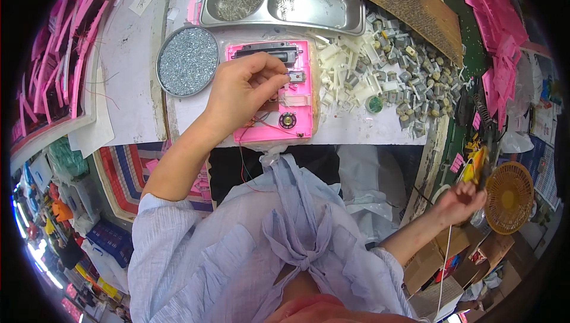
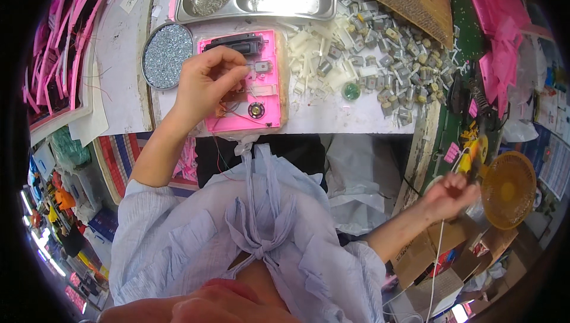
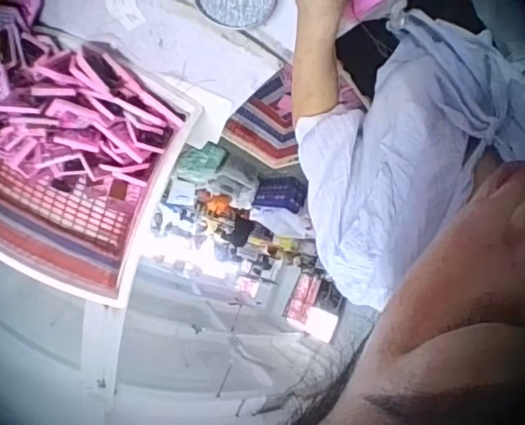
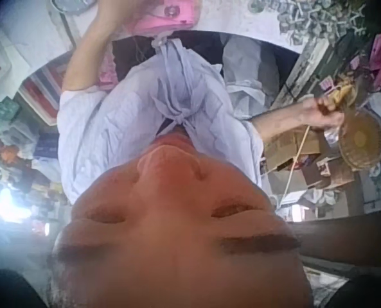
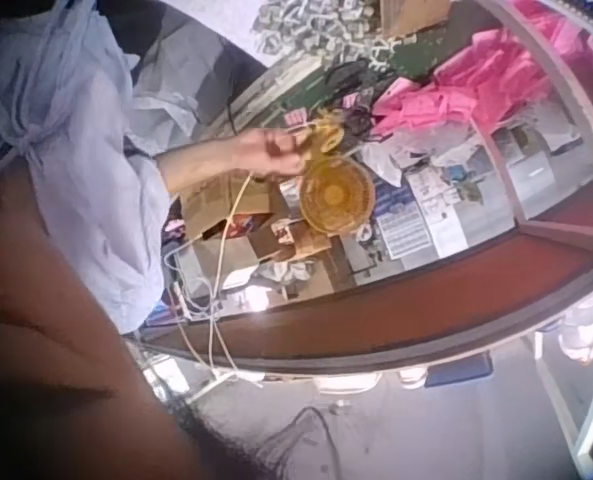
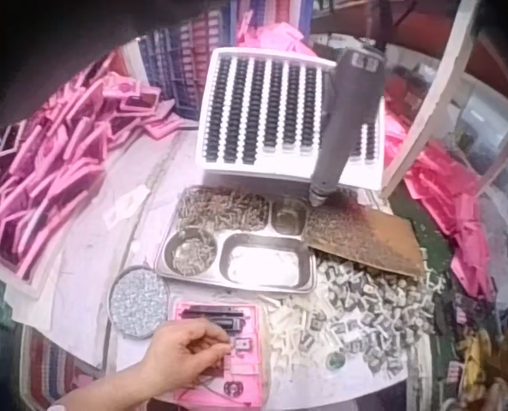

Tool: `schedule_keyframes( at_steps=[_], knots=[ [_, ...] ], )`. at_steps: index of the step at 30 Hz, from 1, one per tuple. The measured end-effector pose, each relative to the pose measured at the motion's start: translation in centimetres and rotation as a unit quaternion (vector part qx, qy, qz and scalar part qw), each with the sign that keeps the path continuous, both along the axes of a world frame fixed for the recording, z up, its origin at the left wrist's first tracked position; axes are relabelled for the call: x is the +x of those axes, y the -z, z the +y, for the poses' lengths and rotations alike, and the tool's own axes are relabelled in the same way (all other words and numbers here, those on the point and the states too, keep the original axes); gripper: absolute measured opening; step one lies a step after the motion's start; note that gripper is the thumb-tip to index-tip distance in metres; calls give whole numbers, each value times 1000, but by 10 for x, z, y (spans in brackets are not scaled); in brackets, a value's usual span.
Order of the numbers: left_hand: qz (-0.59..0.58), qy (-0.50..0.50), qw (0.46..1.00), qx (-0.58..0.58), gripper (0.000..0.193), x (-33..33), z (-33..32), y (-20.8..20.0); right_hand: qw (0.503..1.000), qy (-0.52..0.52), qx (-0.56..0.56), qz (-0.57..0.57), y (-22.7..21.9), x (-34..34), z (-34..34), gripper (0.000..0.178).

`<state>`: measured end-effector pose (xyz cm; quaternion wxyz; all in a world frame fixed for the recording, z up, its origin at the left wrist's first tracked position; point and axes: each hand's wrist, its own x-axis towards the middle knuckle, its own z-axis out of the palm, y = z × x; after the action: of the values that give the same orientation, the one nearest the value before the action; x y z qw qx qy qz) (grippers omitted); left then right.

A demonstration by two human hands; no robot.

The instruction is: The recorder is assembling electronic toy components by soldering wires and screwing together plastic housings.

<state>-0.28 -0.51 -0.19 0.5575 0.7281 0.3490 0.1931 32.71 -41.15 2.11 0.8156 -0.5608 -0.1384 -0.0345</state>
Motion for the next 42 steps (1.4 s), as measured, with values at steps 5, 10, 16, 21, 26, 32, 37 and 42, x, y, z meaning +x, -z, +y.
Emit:
schedule_keyframes(
  at_steps=[5,10,16,21,26,32,37,42],
  knots=[
    [-22,16,998,53,7,8,-2,3,970,-232,-75,25,19,-101,150,47],
    [-16,52,974,218,8,12,-6,7,907,-406,-113,-13,28,-130,213,43],
    [-7,40,992,121,9,12,-9,5,882,-438,-175,-11,40,-162,274,45],
    [18,39,996,83,10,8,-7,2,892,-427,-145,-22,49,-171,293,48],
    [-8,-2,999,-40,13,4,-8,7,893,-417,-163,-51,54,-169,297,45],
    [-32,18,988,153,9,12,-12,6,903,-378,-187,-81,47,-165,285,43],
    [-13,35,920,391,15,17,-7,12,905,-331,-205,-172,37,-130,236,33],
    [9,47,929,366,17,16,-9,18,870,-370,-267,-188,26,-131,206,23]
  ],
)
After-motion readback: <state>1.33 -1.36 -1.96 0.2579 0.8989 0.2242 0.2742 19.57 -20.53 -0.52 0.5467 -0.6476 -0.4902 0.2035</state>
